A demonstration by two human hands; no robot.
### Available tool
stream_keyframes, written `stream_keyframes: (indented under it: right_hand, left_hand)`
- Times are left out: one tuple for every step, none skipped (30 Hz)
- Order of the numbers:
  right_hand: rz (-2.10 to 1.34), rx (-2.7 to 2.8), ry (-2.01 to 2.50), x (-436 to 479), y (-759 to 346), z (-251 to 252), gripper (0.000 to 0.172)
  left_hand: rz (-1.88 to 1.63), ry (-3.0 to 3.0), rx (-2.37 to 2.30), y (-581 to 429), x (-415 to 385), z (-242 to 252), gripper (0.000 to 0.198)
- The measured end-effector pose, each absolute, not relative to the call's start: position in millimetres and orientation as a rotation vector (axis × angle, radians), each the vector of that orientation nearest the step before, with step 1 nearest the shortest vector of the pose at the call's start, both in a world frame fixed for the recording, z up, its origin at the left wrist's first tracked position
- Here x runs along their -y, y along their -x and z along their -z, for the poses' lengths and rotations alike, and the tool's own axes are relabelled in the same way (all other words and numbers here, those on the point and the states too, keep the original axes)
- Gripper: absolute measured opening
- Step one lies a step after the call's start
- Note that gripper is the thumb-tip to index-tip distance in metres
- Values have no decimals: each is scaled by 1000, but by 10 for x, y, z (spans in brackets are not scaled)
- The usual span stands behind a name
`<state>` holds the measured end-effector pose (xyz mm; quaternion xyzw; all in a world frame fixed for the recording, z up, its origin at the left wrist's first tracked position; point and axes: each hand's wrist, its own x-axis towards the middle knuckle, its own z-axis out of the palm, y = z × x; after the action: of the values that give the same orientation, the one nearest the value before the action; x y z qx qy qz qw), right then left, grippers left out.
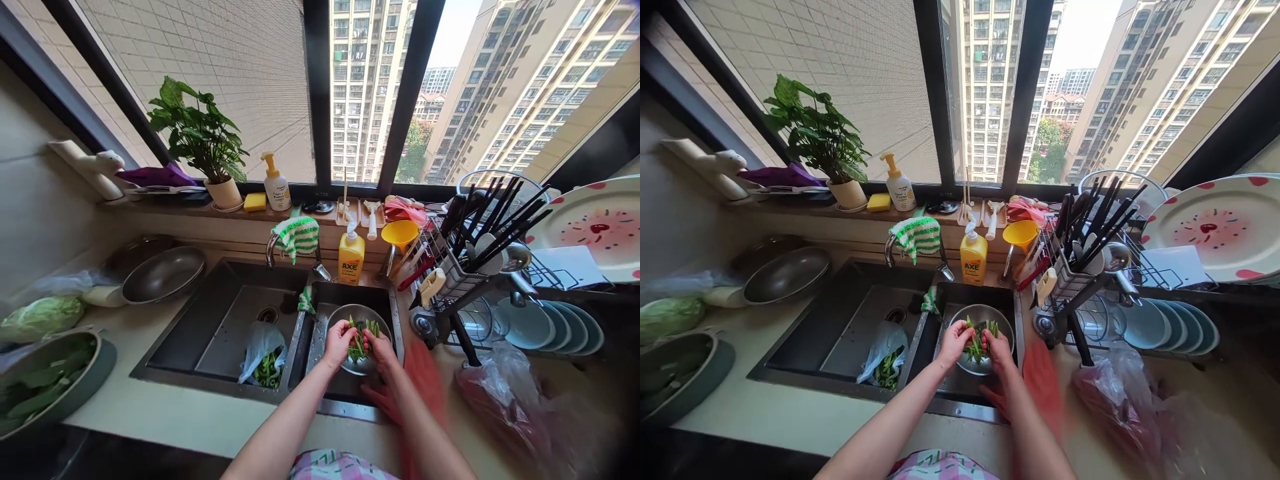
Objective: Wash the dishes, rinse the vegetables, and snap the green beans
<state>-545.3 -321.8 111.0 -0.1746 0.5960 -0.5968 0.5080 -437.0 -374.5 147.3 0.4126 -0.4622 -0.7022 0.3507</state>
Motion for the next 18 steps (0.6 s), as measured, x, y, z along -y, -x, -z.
stream_keyframes:
  right_hand:
    - [1428,-1434,431,3209,5443,-1115,35]
    - [1418,-1437,454,3200,5430,-1124,35]
    - [1405,-1461,511,3194,5417,-1135,36]
    - [1387,-1504,592,3192,5407,-1145,36]
    - [1364,-1557,686,3193,5400,-1152,35]
    - [1337,-1614,778,3198,5397,-1155,33]
    - [1308,-1670,855,3206,5398,-1153,31]
    - [1282,-1718,900,3216,5403,-1144,28]
    - [1263,-1754,905,3225,5409,-1130,26]
    - [1245,-1792,886,3234,5418,-1110,25]
    - [1221,-1839,863,3241,5430,-1087,25]
    - [1190,-1893,835,3247,5443,-1062,27]
    - [1153,-1948,808,3253,5459,-1037,28]
    - [1112,-2001,788,3257,5476,-1014,29]
    - [1070,-2049,780,3262,5493,-992,29]
    - [1031,-2088,783,3264,5507,-972,29]
    - [997,-2114,786,3263,5519,-952,30]
    - [966,-2140,806,3257,5526,-932,32]
  left_hand:
    - [1802,-1093,1176,4371,3757,-1446,30]
    - [1796,-1109,1162,4377,3775,-1421,32]
    - [1800,-1115,1157,4387,3793,-1399,33]
    - [1808,-1118,1155,4402,3808,-1381,35]
    - [1821,-1122,1156,4420,3817,-1367,37]
    - [1834,-1127,1159,4439,3817,-1356,39]
    - [1845,-1136,1166,4458,3810,-1347,40]
    - [1854,-1148,1175,4474,3796,-1338,42]
    - [1858,-1163,1186,4486,3777,-1328,42]
    - [1860,-1180,1201,4490,3757,-1314,42]
    - [1858,-1199,1220,4486,3737,-1297,42]
    - [1854,-1221,1247,4473,3720,-1277,40]
    - [1849,-1246,1282,4452,3706,-1253,38]
    - [1841,-1275,1327,4424,3697,-1228,35]
    - [1829,-1308,1379,4391,3690,-1205,31]
    - [1810,-1346,1433,4353,3686,-1186,28]
    - [1784,-1382,1488,4310,3682,-1175,31]
    - [1751,-1412,1541,4261,3678,-1175,40]
